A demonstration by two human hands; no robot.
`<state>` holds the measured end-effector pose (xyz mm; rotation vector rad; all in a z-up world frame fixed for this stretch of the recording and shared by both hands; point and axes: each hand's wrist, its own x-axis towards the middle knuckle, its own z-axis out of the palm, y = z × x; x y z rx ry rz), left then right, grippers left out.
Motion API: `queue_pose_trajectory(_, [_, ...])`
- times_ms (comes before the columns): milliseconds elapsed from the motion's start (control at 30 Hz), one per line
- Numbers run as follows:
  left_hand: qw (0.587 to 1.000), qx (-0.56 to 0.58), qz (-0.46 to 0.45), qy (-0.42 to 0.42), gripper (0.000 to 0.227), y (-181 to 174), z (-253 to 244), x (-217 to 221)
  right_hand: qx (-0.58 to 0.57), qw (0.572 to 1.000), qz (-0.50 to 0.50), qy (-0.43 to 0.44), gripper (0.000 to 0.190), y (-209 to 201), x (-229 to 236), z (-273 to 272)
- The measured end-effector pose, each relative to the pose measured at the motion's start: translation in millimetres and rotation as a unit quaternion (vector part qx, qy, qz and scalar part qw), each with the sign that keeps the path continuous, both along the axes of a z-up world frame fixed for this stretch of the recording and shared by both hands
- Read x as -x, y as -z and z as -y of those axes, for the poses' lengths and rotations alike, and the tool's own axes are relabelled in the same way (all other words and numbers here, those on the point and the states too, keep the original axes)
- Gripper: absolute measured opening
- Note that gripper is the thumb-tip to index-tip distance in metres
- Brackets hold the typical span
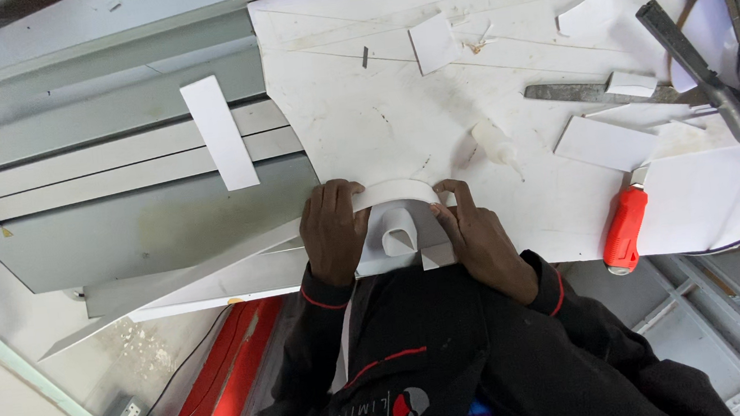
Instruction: The person assembles a white letter-shaped sign by hand, aligning and pressing its edges together on a workbench. They then use a hot glue gun to apply adhesive along the seams and secure the pieces. The finished letter is placed on the workbench alongside other similar letters.
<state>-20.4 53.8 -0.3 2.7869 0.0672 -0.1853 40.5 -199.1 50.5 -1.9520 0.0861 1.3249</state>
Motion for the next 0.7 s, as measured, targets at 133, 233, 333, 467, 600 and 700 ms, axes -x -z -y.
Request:
queue_pose_trajectory(133, [1.0,-0.007,0.006,0.012,0.023,12.7,-1.5,7.5,0.001,1.0,0.005,-0.009,0.054,-2.9,1.1,0.3])
queue_pose_trajectory(233, [0.999,-0.018,0.002,0.033,0.023,14.5,-2.8,8.6,0.002,1.0,0.004,-0.009,0.055,-1.1,2.0,0.0])
queue_pose_trajectory(333, [0.996,-0.047,-0.01,0.069,0.023,12.0,-3.7,3.7,0.004,1.0,0.0,-0.001,0.051,2.3,2.0,-0.2])
queue_pose_trajectory(467, [0.988,-0.096,-0.029,0.118,0.018,10.5,-2.2,-0.8,0.002,1.0,0.019,-0.01,0.048,2.4,3.0,-1.4])
queue_pose_trajectory(600, [0.991,-0.075,-0.036,0.109,0.02,16.4,-0.6,1.4,0.002,1.0,0.021,-0.009,0.046,-1.0,2.5,-2.8])
queue_pose_trajectory(700, [0.988,-0.061,-0.048,0.133,0.022,13.5,-1.1,0.9,0.003,1.0,0.009,-0.005,0.045,-3.4,-0.6,-3.0])
